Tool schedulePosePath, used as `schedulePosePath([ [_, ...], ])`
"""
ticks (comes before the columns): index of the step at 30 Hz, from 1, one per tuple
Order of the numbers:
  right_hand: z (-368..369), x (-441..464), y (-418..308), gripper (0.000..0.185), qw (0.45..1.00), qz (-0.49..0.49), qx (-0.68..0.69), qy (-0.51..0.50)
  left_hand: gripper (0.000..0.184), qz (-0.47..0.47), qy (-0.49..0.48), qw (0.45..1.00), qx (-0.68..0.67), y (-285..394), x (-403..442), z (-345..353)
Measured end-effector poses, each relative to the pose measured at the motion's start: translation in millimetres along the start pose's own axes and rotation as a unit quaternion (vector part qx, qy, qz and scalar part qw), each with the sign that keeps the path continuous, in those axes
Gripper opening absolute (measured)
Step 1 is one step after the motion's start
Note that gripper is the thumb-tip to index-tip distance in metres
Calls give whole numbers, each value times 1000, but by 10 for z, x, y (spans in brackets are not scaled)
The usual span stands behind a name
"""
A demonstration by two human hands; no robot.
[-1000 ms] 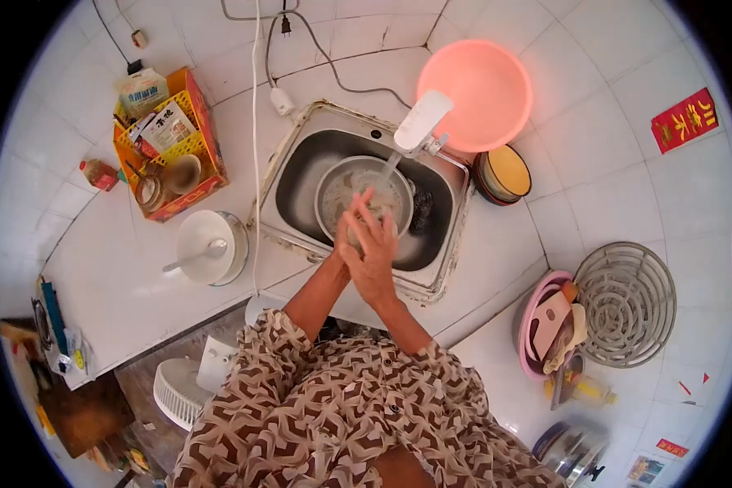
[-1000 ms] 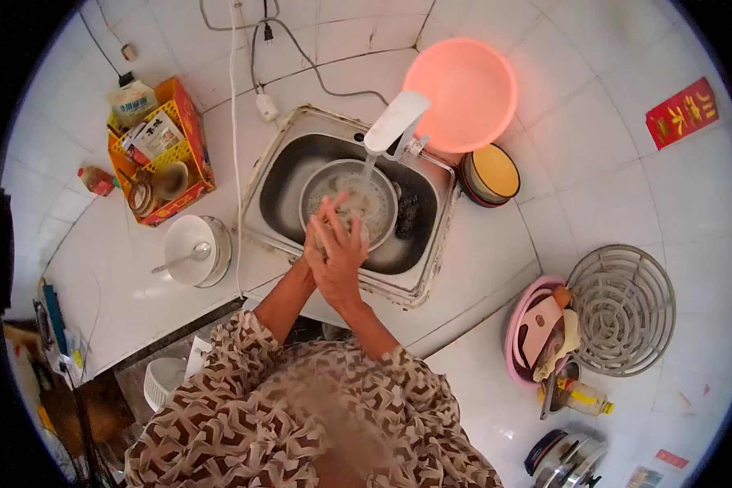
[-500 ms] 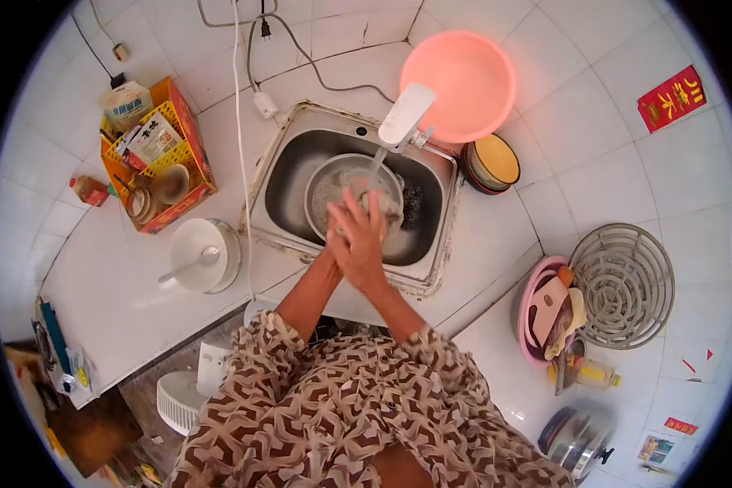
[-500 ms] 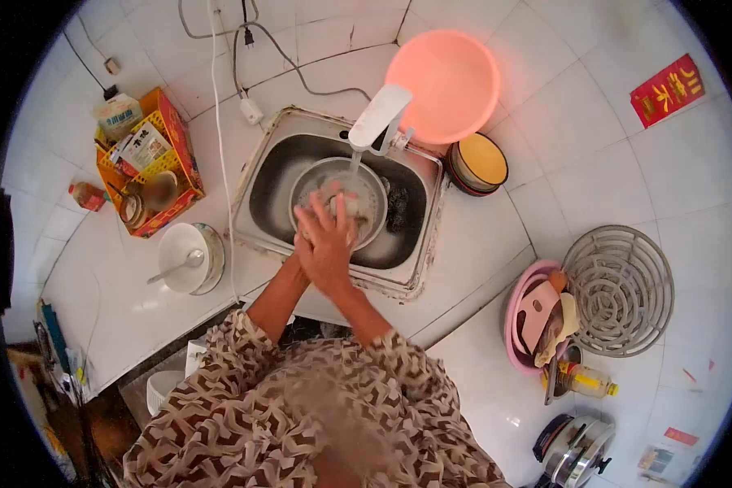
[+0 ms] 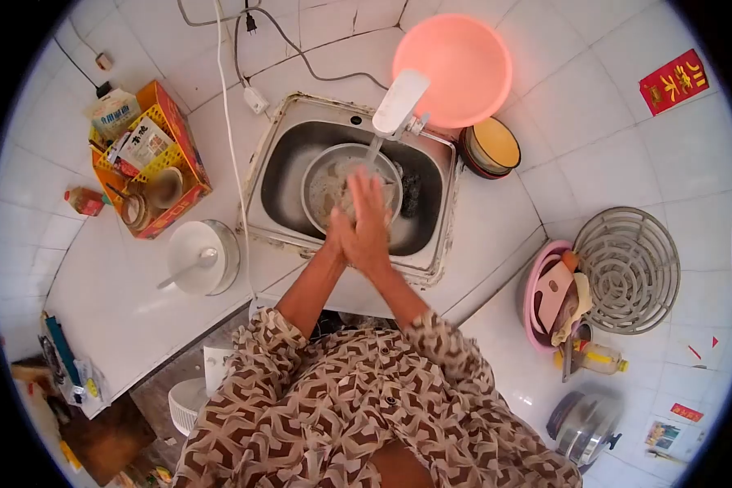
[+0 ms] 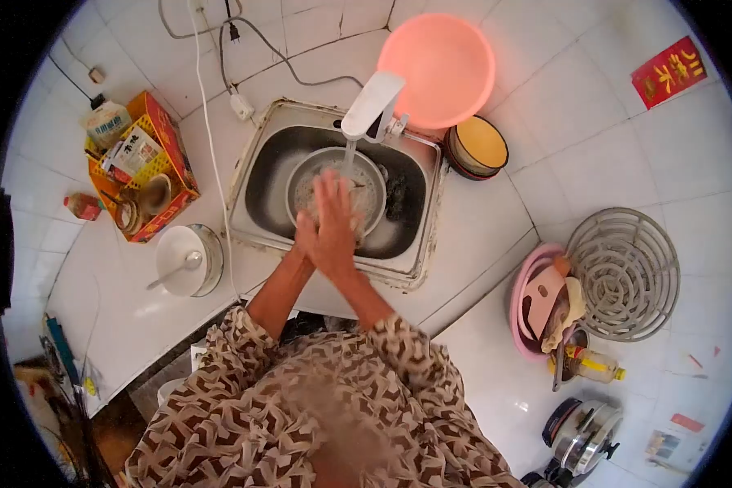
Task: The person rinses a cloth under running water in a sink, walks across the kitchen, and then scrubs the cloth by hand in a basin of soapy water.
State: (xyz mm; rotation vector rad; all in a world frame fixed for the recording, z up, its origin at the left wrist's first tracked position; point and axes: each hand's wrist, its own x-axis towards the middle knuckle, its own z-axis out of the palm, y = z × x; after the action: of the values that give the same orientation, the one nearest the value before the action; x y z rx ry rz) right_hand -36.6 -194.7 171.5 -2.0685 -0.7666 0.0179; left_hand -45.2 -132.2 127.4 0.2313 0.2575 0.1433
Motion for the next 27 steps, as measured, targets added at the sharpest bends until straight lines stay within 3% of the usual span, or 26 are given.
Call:
schedulePosePath([
  [2,-1,326,272,55,998,-20,-47,43,39,-30,0,1000,0,-108,-34,-99],
  [5,-32,599,798,55,987,150,40,38,38,-63,54,994,65,-181,-95,-218],
  [8,82,184,1076,54,992,38,112,-34,37,-61,93,993,41,-118,-119,-39],
  [9,80,90,970,55,993,49,80,-64,38,-58,76,995,33,-71,-95,-41],
  [12,30,-104,263,52,999,24,-46,-10,40,-48,36,998,26,78,-57,-124],
  [14,-32,-46,332,49,999,11,1,-48,41,-16,17,999,39,107,-8,-157],
  [15,-69,5,380,48,997,3,26,-66,42,-27,44,992,114,147,-69,-69],
  [19,-721,668,1109,38,983,126,131,-27,42,-75,58,995,-40,168,-59,-148],
  [20,-969,862,1119,33,973,110,200,38,42,-80,52,994,-48,197,-93,-139],
  [21,-1254,1083,1016,32,981,101,152,74,41,-86,47,994,-55,233,-130,-119],
  [22,-1425,1327,1355,40,957,255,119,66,41,-91,43,993,-61,252,-152,-121],
  [24,-1571,1697,1900,52,961,201,93,163,40,-81,46,993,-67,275,-187,-304],
  [26,-1619,2198,2786,52,938,265,56,217,39,-71,69,993,-60,305,-246,-413],
  [27,-1642,2284,2706,47,926,280,53,247,38,-65,89,993,-51,330,-293,-431],
])
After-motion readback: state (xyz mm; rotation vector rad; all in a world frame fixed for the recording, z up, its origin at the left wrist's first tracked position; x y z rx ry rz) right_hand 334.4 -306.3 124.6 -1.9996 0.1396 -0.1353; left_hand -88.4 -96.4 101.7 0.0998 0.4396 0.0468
